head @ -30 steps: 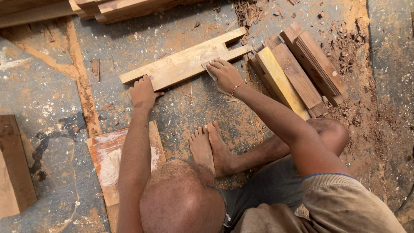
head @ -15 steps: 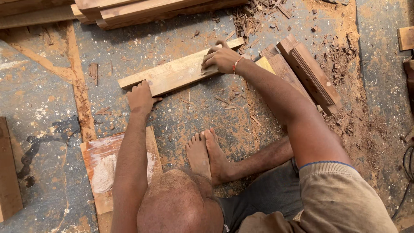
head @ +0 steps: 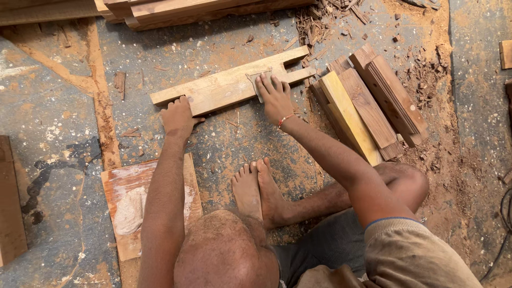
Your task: The person sits on the floor and sands several wooden planks using a sanding block. They handle each plank one at a time, rubbing the sanding block along the surfaces and edges, then setting the finished pieces aside.
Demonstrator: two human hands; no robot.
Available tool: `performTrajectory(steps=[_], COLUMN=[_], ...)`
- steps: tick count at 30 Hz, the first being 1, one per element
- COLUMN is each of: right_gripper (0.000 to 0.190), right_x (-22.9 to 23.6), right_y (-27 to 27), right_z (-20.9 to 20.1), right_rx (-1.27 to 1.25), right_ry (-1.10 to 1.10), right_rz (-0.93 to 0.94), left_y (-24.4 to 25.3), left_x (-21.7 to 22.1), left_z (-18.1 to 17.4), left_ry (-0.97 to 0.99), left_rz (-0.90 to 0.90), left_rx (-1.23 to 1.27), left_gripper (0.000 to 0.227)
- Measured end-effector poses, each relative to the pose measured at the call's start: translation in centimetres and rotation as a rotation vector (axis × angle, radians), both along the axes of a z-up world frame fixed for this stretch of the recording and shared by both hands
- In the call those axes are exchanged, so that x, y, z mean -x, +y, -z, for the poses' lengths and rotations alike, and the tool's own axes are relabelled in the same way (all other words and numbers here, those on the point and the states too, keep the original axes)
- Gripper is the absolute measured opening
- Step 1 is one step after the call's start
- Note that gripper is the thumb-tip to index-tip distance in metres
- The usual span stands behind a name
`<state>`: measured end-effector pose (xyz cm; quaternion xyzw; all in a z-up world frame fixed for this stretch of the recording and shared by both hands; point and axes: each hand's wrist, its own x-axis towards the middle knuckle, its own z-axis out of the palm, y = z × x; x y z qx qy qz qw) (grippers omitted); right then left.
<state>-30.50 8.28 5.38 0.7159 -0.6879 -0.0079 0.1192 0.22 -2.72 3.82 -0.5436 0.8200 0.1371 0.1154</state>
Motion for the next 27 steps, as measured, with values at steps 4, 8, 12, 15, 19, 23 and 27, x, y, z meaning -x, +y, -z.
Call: performTrajectory(steps=[4,8,12,15,19,23,27], right_gripper=[0.064,0.046,0.03,0.034,0.026,0.019,0.022], right_x=[-0.1,2.1,5.1,5.7,1.6,-2.8,-7.4], right_y=[4.2,2.3,-1.6,-4.4,-6.5,-6.0,-5.1], right_z=[1.1,-1.3,-3.8,-4.9,-3.2,-0.2,-0.3], right_rx=[-0.08,-0.232,-0.626,-0.185,-0.242,-0.238,-0.238], right_ry=[-0.117,-0.21,-0.457,-0.609,-0.467,-0.5,-0.476], right_rz=[-0.032,-0.148,0.049,0.153,0.472,0.544,0.421], left_y=[1.5,0.4,1.0,1.2,0.5,0.8,0.5], left_x=[0.1,0.0,-0.1,0.2,0.1,-0.1,-0.2], left_z=[0.8,0.7,1.4,1.1,0.8,2.1,1.4], left_ry=[0.027,0.041,0.058,0.047,0.061,0.124,0.073], left_rz=[0.0,-0.003,-0.012,-0.018,-0.024,0.008,-0.008], left_rx=[-0.015,0.003,0.018,0.016,0.028,0.05,-0.005], left_gripper=[0.087,0.085,0.087,0.086,0.087,0.084,0.086])
